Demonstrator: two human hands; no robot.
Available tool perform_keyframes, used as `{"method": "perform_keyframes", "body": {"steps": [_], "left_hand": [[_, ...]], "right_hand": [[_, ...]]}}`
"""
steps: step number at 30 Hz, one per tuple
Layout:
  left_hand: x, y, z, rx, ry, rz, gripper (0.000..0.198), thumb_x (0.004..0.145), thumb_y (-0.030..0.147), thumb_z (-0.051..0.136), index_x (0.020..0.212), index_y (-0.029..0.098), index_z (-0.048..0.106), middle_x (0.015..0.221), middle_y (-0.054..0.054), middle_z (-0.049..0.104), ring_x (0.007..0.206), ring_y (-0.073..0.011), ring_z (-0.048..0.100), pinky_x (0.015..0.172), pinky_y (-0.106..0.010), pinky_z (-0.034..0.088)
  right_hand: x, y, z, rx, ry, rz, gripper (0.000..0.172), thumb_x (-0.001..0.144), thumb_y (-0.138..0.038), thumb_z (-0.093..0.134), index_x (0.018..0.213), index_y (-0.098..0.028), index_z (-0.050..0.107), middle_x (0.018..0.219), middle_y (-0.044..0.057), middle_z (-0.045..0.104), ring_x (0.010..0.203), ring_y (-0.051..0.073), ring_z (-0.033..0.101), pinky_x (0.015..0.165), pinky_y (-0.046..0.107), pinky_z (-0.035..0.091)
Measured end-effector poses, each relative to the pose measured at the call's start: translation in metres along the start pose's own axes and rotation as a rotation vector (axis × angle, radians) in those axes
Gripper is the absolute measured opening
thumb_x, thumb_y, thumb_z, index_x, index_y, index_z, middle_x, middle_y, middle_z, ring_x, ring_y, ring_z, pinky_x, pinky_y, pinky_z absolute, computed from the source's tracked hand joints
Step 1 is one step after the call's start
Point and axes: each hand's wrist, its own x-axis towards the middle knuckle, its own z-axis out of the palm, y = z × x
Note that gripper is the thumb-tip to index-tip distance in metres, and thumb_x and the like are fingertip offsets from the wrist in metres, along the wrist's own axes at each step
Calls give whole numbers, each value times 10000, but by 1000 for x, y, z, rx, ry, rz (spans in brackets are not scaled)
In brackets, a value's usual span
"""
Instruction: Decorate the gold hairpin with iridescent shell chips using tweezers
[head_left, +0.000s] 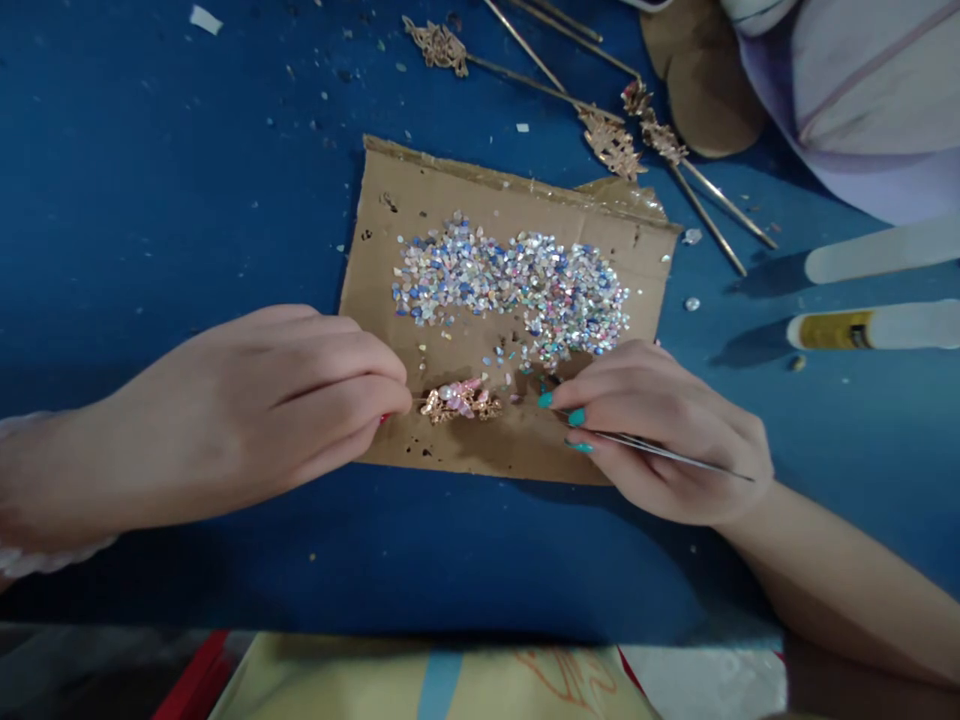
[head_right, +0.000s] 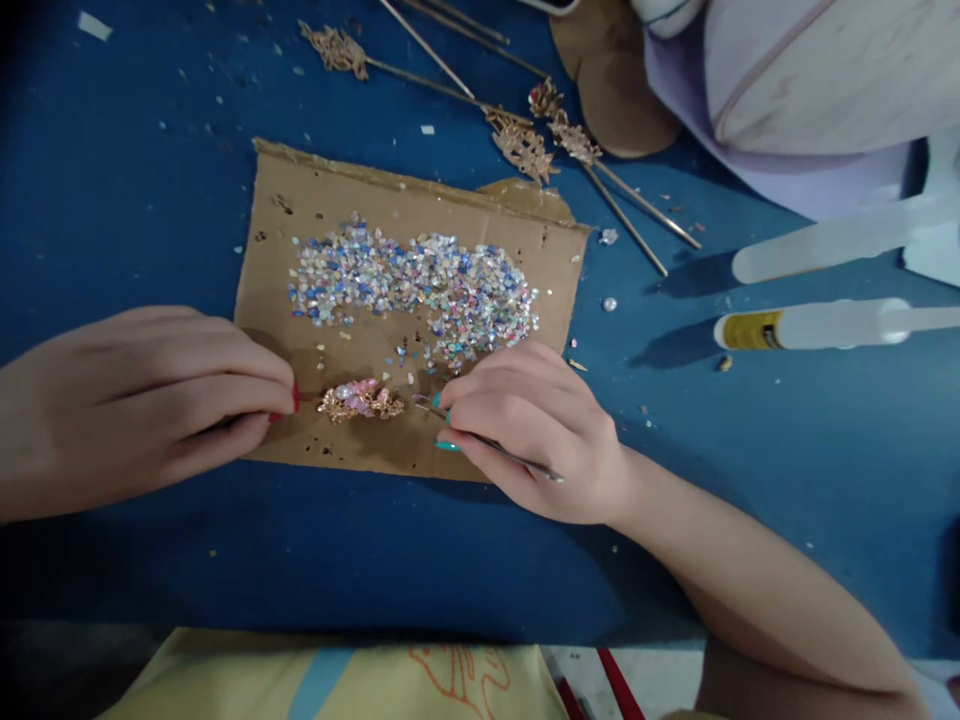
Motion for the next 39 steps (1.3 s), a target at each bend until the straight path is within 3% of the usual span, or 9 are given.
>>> {"method": "perform_keyframes", "body": {"steps": [27, 33, 39], "left_hand": [[-1, 0, 1, -5, -17, -7, 325, 1096, 133, 530, 1349, 268, 685, 1278, 16, 766, 1281, -155, 710, 1198, -358, 538], [1, 0, 1, -23, 1, -7, 335, 1071, 109, 548, 1332, 252, 701, 1274, 9, 772, 1260, -154, 719, 1204, -351, 552], [0, 2, 2, -5, -3, -3, 317, 1092, 117, 541, 1351, 244, 672, 1263, 3, 739, 1285, -168, 689, 1174, -366, 534]], "right_hand": [[-2, 1, -3, 34, -15, 18, 101, 979, -145, 773, 1016, -218, 715, 980, 72, 876, 808, 201, 846, 733, 338, 716], [3, -3, -6, 56, -86, 44, 60, 1052, -158, 699, 1038, -216, 702, 993, 80, 878, 868, 185, 858, 815, 347, 741], [11, -14, -2, 3, -87, 53, 85, 1032, -129, 717, 1002, -205, 697, 1024, 84, 870, 873, 184, 851, 855, 347, 746]]}}
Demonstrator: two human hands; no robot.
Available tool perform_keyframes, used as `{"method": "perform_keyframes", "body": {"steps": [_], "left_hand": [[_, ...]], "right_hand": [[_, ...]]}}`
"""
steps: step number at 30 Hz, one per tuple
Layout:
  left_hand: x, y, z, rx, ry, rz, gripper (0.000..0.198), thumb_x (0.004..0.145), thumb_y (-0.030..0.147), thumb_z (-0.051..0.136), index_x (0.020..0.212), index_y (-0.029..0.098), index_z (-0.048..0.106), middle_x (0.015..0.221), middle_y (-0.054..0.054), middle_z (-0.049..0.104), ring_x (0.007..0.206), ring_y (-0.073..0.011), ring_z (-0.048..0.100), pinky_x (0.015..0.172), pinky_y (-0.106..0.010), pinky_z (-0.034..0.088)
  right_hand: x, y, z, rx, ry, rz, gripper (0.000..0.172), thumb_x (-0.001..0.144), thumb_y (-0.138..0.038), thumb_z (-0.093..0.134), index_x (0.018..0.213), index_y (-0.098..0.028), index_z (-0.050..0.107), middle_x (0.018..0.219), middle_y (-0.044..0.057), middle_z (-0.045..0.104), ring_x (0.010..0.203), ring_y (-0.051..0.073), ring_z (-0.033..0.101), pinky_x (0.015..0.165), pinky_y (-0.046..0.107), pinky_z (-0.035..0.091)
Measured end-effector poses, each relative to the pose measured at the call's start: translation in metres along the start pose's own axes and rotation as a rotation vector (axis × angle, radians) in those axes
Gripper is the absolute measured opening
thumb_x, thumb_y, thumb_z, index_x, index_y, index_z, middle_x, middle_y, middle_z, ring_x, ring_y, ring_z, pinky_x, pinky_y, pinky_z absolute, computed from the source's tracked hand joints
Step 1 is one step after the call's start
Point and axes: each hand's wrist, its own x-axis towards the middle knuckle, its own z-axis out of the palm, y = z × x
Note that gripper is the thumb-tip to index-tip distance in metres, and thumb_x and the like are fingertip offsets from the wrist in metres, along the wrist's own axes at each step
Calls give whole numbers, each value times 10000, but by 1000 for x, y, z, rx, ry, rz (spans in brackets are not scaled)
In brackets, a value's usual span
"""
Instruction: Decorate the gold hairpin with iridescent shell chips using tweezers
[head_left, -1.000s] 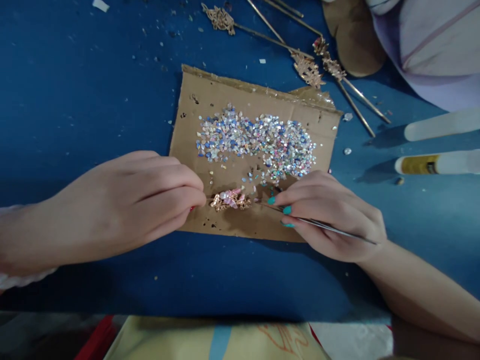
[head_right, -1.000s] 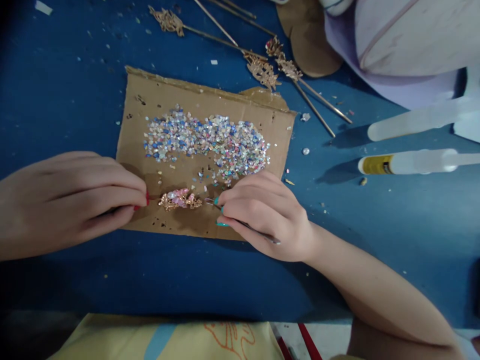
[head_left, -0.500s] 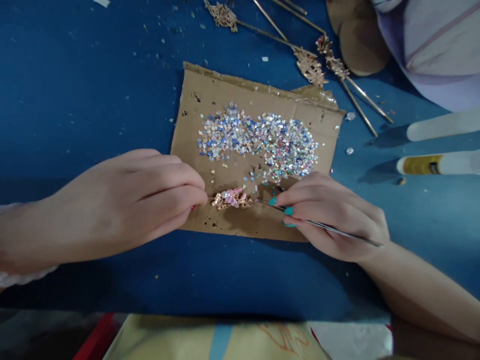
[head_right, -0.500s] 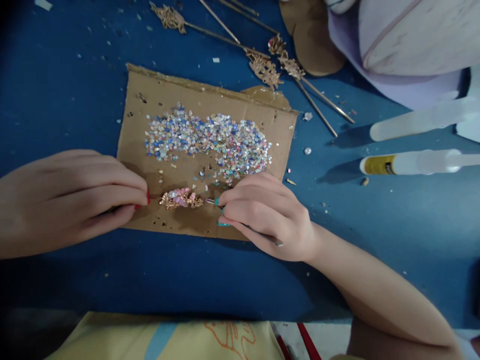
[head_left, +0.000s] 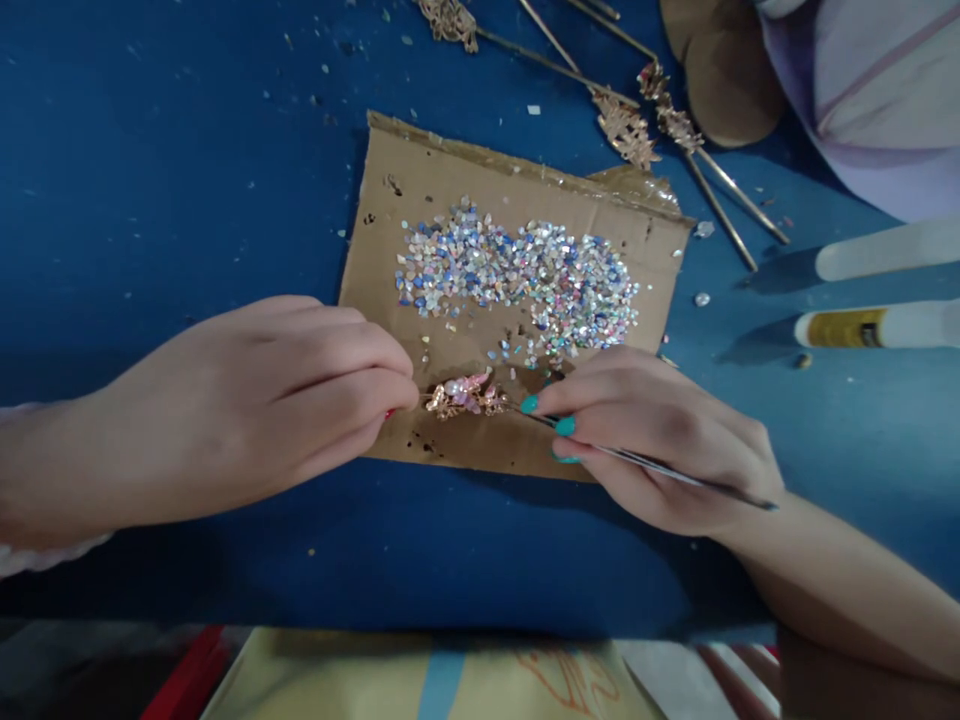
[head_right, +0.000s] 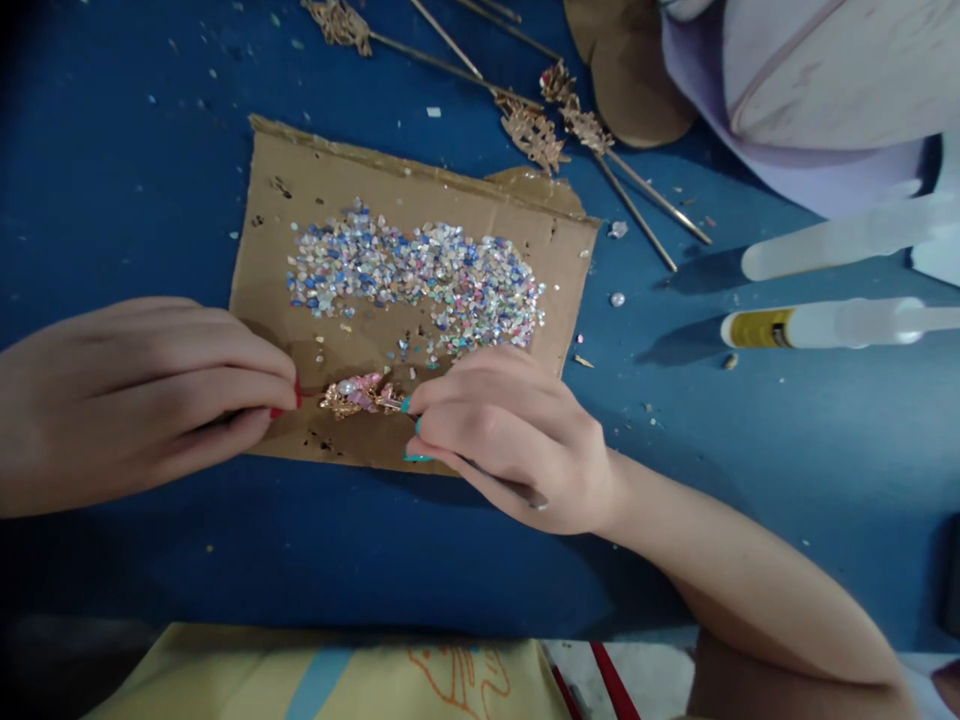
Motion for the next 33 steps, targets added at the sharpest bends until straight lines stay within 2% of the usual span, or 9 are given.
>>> {"method": "perform_keyframes", "body": {"steps": [4, 7, 11, 22, 33], "left_hand": [[1, -1, 4, 42, 28, 52, 274, 1139, 202, 488, 1328, 225, 686, 1184, -13, 731, 1233, -184, 705, 1057, -378, 579], [2, -3, 7, 82, 80, 92, 250, 1162, 256, 483, 1252, 200, 710, 1151, -25, 714, 1202, -183, 702, 989, -381, 592], [3, -2, 7, 93, 70, 106, 257, 1169, 223, 474, 1195, 173, 724, 1171, -30, 696, 1210, -176, 675, 990, -389, 576], [1, 1, 5, 66, 23, 58, 364, 1188, 247, 425, 1187, 129, 769, 1188, -24, 685, 1231, -178, 661, 1016, -429, 569], [3, 0, 5, 75, 39, 95, 286, 1172, 207, 461, 1212, 150, 739, 1183, -37, 688, 1222, -184, 663, 989, -414, 576]], "right_hand": [[0, -4, 4, -88, -27, -29, 67, 1060, -175, 711, 1014, -218, 688, 1056, 72, 869, 923, 199, 851, 850, 371, 744], [-1, -5, 6, -106, -7, -34, 55, 1038, -159, 743, 1021, -172, 692, 1036, 107, 869, 900, 204, 851, 869, 362, 735], [0, -4, 6, -95, -4, -55, 70, 1018, -146, 767, 1016, -130, 699, 1014, 142, 870, 879, 213, 853, 865, 365, 733], [-1, -2, 5, -105, -7, -76, 95, 1016, -159, 784, 1024, -133, 693, 1017, 145, 877, 880, 228, 862, 838, 388, 736], [-3, -1, 5, -108, -18, -82, 56, 1016, -137, 752, 1049, -138, 707, 1044, 138, 880, 923, 229, 854, 843, 395, 738]]}}
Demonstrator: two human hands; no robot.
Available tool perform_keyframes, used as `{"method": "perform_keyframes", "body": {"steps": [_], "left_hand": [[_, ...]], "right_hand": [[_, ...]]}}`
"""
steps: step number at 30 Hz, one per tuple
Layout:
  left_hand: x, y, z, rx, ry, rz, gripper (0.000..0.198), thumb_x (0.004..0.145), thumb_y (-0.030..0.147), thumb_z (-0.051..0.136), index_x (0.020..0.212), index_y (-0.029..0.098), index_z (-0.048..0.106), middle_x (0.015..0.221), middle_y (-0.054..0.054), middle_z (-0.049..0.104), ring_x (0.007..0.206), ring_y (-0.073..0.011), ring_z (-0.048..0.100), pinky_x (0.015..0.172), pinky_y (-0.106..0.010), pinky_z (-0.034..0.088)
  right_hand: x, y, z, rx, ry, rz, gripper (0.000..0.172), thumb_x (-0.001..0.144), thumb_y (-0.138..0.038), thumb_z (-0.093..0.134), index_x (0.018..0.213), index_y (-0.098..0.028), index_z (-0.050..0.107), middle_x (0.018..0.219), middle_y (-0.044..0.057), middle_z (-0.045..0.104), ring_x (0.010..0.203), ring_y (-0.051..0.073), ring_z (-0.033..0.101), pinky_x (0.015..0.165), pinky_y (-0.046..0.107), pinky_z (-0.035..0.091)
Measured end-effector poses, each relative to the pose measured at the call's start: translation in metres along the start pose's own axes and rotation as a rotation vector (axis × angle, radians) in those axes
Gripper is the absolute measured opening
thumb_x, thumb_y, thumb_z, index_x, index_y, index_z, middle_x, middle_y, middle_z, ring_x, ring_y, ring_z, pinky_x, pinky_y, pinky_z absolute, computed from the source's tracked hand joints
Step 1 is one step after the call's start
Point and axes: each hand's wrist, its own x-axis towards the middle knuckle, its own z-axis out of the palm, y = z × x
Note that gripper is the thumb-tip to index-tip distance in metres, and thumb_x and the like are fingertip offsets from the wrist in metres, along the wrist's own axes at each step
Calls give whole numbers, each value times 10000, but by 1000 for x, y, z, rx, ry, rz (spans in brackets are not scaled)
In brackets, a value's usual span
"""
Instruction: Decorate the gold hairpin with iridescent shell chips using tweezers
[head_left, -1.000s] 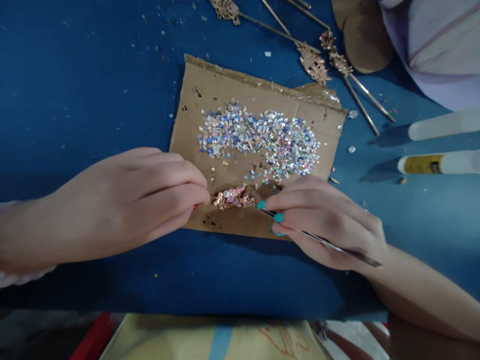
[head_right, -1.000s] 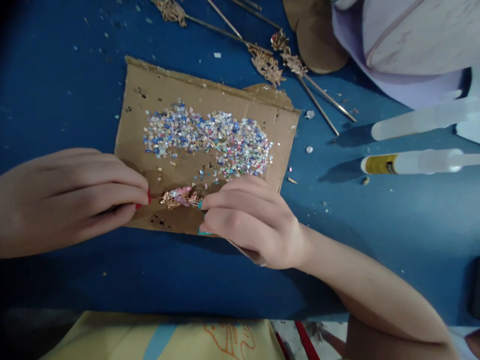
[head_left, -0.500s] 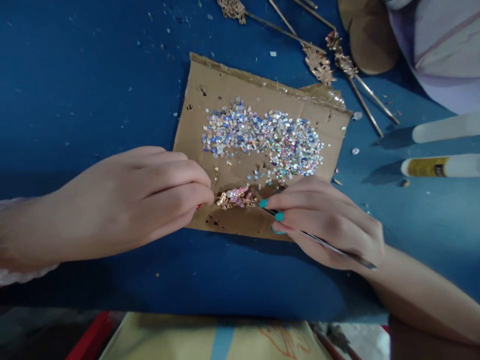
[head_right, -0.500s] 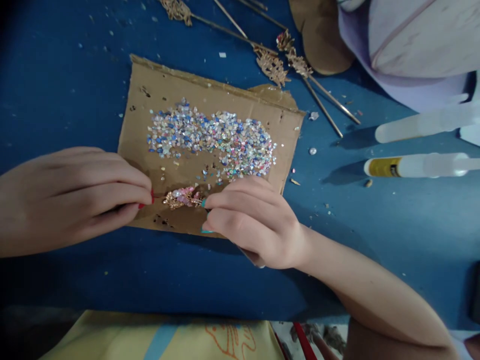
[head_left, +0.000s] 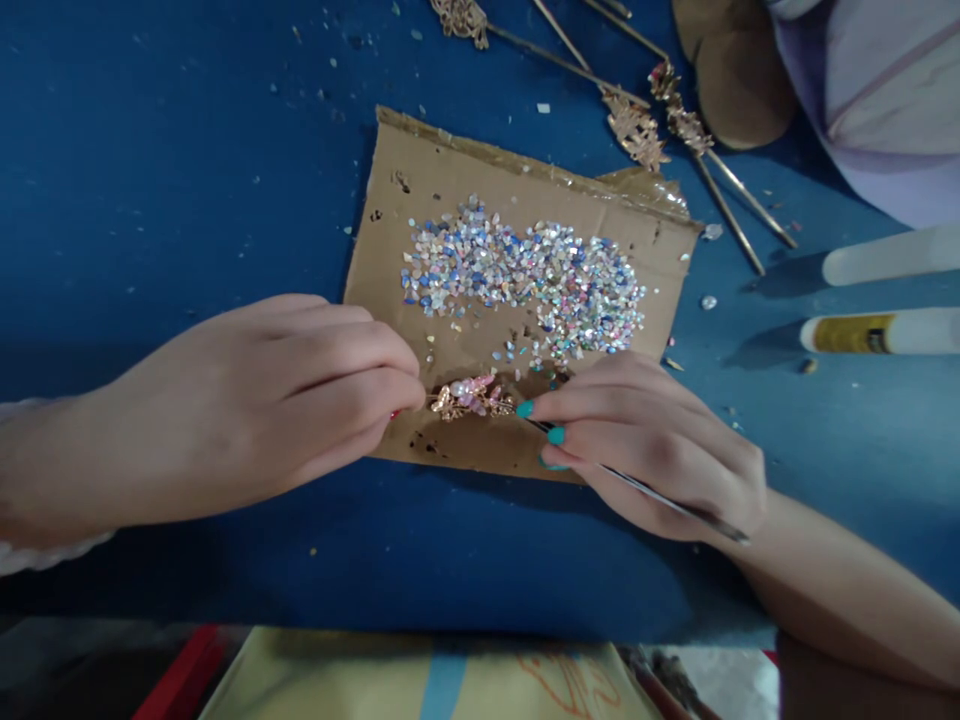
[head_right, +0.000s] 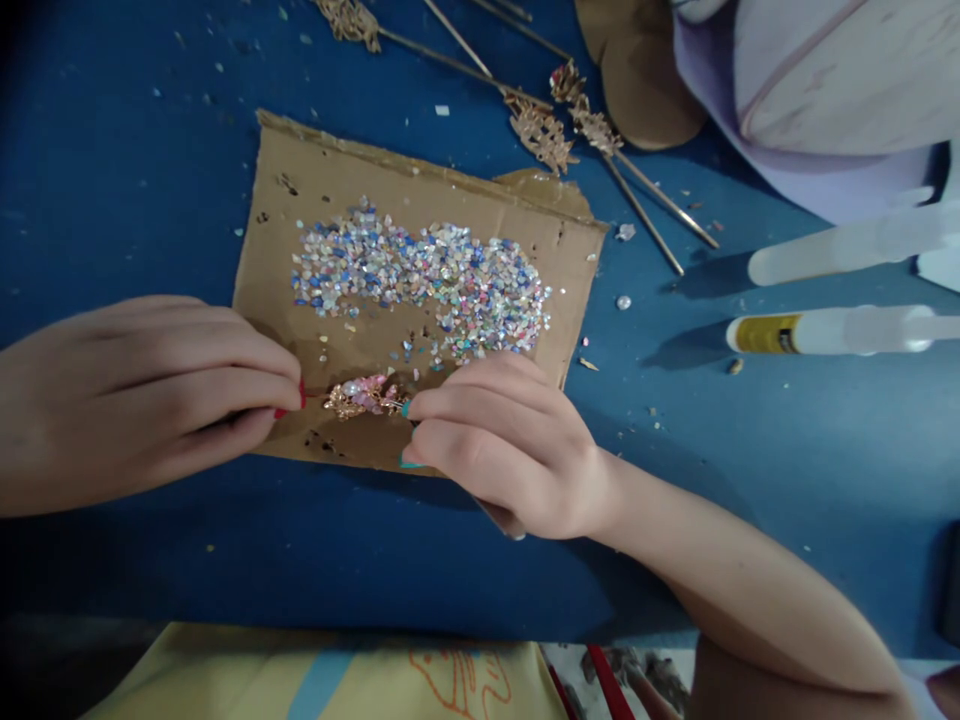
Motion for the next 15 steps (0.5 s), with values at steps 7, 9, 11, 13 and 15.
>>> {"method": "perform_keyframes", "body": {"steps": [7, 9, 11, 13, 15], "left_hand": [[-1, -2, 1, 15, 20, 7, 232, 1160, 204, 491, 1224, 183, 713, 1202, -23, 685, 1242, -184, 667, 996, -399, 573], [-1, -2, 2, 15, 26, 6, 223, 1157, 211, 498, 1215, 191, 713, 1199, -19, 685, 1233, -181, 673, 993, -394, 580], [-1, -3, 2, 12, 26, 4, 224, 1155, 223, 502, 1218, 200, 716, 1194, -15, 686, 1231, -181, 679, 1002, -394, 587], [-1, -3, 3, 9, 23, 2, 230, 1154, 235, 503, 1229, 212, 719, 1192, -9, 690, 1227, -178, 685, 1011, -393, 591], [-2, -3, 4, 8, 28, -1, 237, 1152, 243, 504, 1224, 222, 728, 1190, -3, 695, 1221, -173, 690, 1013, -386, 593]], "right_hand": [[3, -1, 1, -5, 18, 5, 64, 1013, -140, 760, 1015, -129, 697, 994, 143, 874, 871, 233, 855, 822, 380, 733], [3, -1, 1, -8, 17, 16, 70, 1019, -150, 760, 1007, -136, 692, 989, 136, 875, 859, 227, 855, 816, 379, 733], [2, -2, 1, -4, 15, 18, 75, 1020, -149, 761, 1004, -136, 689, 987, 135, 874, 853, 223, 854, 816, 379, 731], [2, -2, 1, 1, 11, 15, 78, 1017, -145, 764, 1007, -129, 688, 987, 138, 872, 860, 223, 853, 826, 378, 728], [2, -2, 1, 2, 11, 18, 80, 1016, -146, 766, 1010, -125, 690, 987, 141, 870, 866, 223, 853, 833, 374, 725]]}}
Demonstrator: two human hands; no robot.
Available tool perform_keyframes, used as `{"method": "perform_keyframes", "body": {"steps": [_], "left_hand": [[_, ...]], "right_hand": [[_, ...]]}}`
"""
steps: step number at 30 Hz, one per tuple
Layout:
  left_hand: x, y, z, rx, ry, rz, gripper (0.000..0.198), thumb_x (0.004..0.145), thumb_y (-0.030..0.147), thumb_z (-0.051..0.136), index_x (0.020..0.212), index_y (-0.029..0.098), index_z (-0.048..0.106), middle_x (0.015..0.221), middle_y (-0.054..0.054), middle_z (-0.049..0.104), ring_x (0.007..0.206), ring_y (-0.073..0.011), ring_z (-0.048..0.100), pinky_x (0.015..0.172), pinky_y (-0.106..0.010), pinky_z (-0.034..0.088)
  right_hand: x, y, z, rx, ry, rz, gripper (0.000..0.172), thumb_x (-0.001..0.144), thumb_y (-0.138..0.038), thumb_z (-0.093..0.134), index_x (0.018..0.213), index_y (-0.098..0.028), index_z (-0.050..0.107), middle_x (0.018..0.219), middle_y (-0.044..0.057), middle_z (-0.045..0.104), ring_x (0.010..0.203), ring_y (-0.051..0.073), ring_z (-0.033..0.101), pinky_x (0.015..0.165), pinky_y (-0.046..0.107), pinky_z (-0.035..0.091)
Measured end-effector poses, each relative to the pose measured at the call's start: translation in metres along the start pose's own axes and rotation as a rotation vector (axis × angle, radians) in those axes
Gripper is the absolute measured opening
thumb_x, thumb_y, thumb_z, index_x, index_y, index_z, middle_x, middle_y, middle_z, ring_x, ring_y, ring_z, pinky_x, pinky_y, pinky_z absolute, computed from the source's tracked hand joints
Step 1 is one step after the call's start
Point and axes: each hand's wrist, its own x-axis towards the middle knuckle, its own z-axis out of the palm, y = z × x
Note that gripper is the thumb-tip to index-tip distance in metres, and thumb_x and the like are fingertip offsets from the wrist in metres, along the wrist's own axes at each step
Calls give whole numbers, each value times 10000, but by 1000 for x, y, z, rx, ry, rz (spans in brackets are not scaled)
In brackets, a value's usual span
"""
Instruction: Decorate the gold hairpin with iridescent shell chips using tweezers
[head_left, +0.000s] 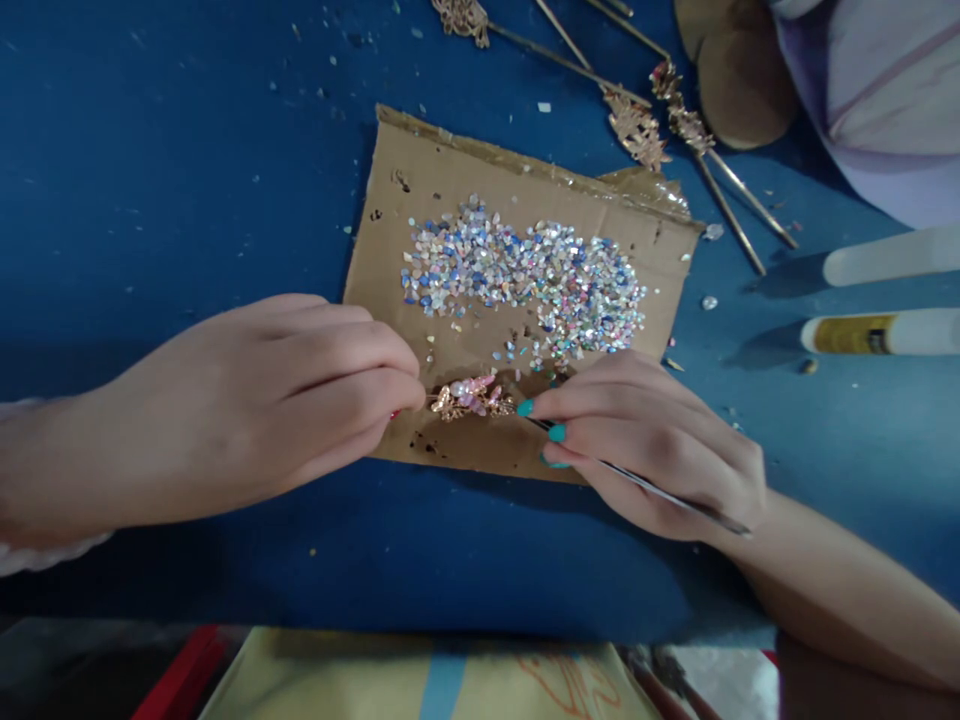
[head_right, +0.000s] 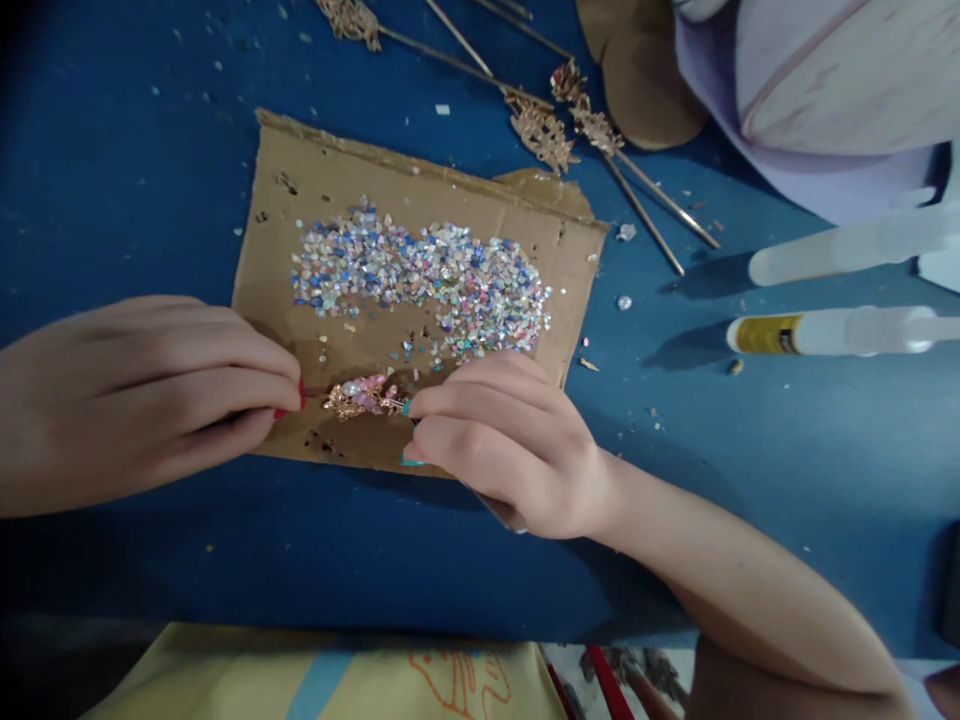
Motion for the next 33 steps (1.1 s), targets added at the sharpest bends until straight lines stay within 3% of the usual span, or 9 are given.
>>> {"method": "perform_keyframes", "body": {"steps": [6, 10, 14, 19, 23, 28, 33], "left_hand": [[1, 2, -2, -20, -45, -26, 305, 1160, 223, 456, 1234, 149, 742, 1192, -28, 708, 1228, -186, 682, 1035, -433, 595], [5, 4, -7, -10, 37, 49, 335, 1133, 155, 517, 1427, 182, 674, 1237, -41, 709, 1122, -171, 706, 944, -383, 584], [6, 14, -12, 66, 86, 134, 481, 1125, 105, 487, 1594, 201, 542, 1133, 5, 717, 978, -138, 682, 913, -355, 557], [6, 30, -9, 169, 21, 212, 378, 1150, 171, 493, 1507, 108, 603, 948, 17, 694, 900, -156, 656, 822, -330, 533], [0, 37, -4, 197, -83, 202, 401, 1147, 189, 548, 1532, 79, 581, 750, 69, 534, 741, -131, 585, 656, -290, 405], [-13, 43, -1, 253, -184, 211, 513, 1118, 184, 546, 1618, 78, 503, 739, 66, 506, 657, -149, 526, 601, -318, 343], [-13, 60, 1, 277, -176, 149, 558, 1071, 158, 519, 1610, 16, 489, 718, 44, 530, 613, -180, 504, 567, -359, 347]], "right_hand": [[0, 2, 0, 20, 23, -12, 76, 993, -136, 781, 1002, -128, 705, 974, 135, 870, 843, 221, 852, 820, 365, 721], [1, 3, 0, 44, 40, 6, 67, 1003, -141, 773, 984, -127, 710, 974, 146, 871, 849, 220, 849, 823, 365, 721], [1, 3, -4, 143, 30, 54, 78, 1054, -180, 737, 990, -139, 720, 1016, 132, 877, 884, 178, 848, 842, 331, 716], [-1, -4, -5, 256, 11, 94, 86, 1052, -203, 768, 1034, -128, 731, 1014, 109, 877, 933, 151, 840, 881, 311, 711], [-2, -10, -4, 261, -32, 109, 83, 1042, -186, 778, 1056, -113, 741, 1008, 108, 879, 961, 160, 839, 895, 314, 711], [-2, -13, -1, 266, -32, 126, 89, 1044, -192, 776, 1033, -109, 743, 971, 95, 879, 925, 165, 836, 819, 310, 695], [0, -13, 1, 250, -25, 150, 47, 1066, -193, 741, 1058, -146, 742, 980, 78, 885, 876, 164, 841, 778, 310, 689]]}}
